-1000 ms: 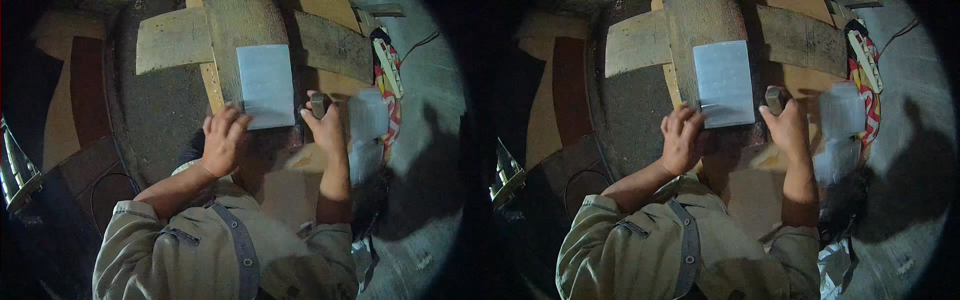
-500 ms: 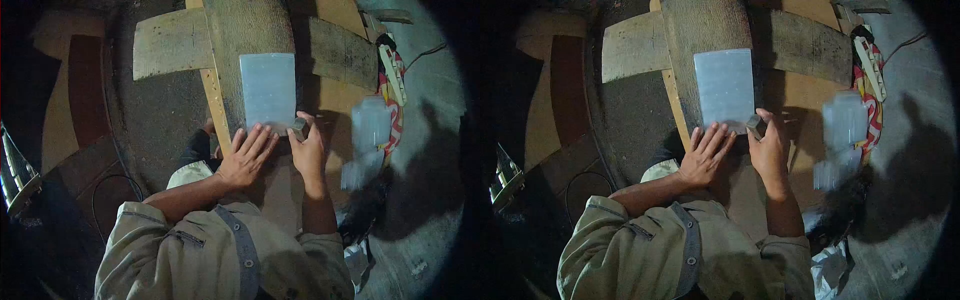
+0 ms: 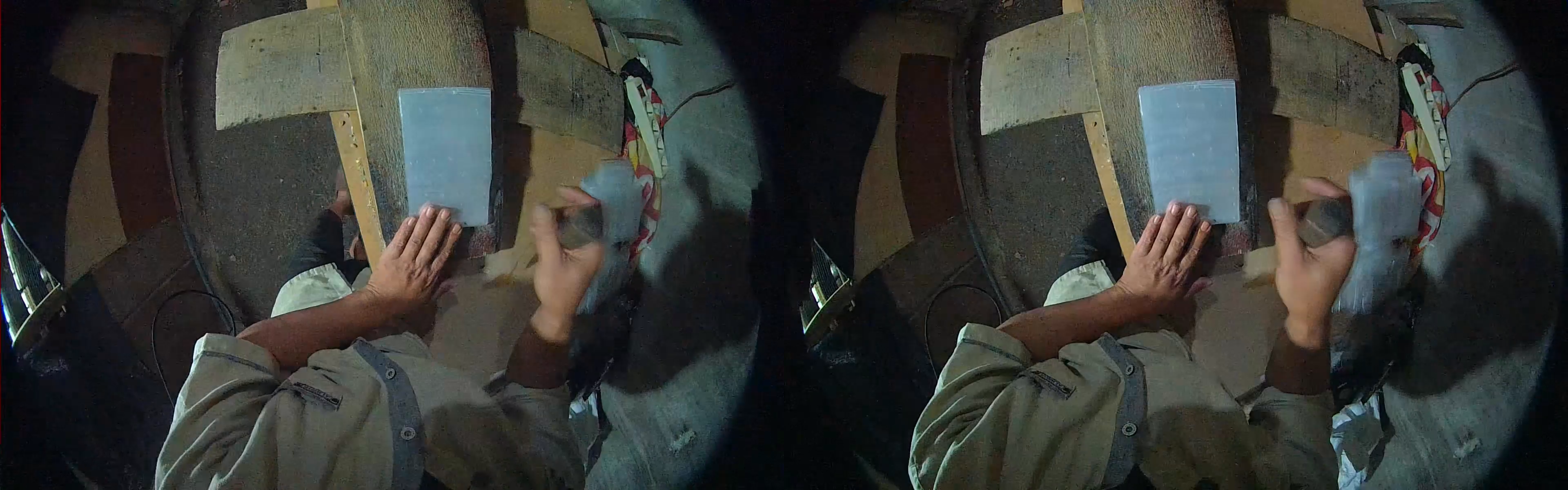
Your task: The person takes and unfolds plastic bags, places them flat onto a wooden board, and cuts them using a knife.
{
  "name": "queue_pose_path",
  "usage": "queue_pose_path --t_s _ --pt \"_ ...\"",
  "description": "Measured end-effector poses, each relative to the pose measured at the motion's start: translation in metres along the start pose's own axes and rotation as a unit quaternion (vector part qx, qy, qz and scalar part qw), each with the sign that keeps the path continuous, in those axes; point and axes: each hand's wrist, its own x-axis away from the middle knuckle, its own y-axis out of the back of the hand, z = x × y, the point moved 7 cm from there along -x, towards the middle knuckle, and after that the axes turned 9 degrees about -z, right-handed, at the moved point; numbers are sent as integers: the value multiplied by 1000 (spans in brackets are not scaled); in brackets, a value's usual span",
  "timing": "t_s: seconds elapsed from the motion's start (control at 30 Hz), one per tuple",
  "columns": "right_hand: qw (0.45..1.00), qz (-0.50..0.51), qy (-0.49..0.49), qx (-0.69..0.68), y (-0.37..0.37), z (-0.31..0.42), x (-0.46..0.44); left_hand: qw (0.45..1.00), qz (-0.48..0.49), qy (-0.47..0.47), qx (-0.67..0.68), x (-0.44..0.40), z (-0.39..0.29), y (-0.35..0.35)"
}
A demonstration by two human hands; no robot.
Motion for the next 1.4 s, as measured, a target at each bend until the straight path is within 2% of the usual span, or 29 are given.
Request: queue_pose_path --t_s 0.03,0.07,0.17,0.23,0.3,0.47,0.6,0.67,0.77,1.07,1.1,1.17,1.27,1.3,1.4 --pt "998 -38 -7 -53 12 8 -5 1000 8 7 15 -1 0 3" --pt "987 -61 43 -139 21 17 -11 999 17 13 29 -1 0 3" --pt "899 2 110 -424 27 51 -24 1000 3 0 11 1 1 -4" --pt "881 19 142 -450 22 71 -32 1000 -8 -7 -14 1 1 -2" --pt "813 119 143 -552 9 90 -37 999 -18 -15 -38 0 1 -1" --pt "801 170 196 -539 -26 103 -40 1000 -24 -4 8 0 2 -2" --pt "806 172 216 -524 -42 104 -39 999 -41 1 5 1 3 0" --pt "798 174 196 -543 -49 105 -39 999 -17 5 44 1 2 4" --pt "785 187 177 -563 -57 110 -41 1000 -22 -5 7 2 3 -1" --pt "771 201 207 -568 -66 128 -41 998 -54 -1 19 1 4 -1" --pt "774 185 188 -576 -79 120 -43 998 -53 -2 18 1 4 2" --pt "775 178 172 -581 -80 115 -49 1000 -15 -6 -24 -1 2 4" --pt "772 200 199 -569 -69 118 -53 998 -56 11 31 -1 4 3" --pt "772 213 216 -559 -63 121 -52 999 5 13 45 -2 4 4" --pt "775 216 233 -546 -53 123 -51 999 -36 3 35 -2 4 3"
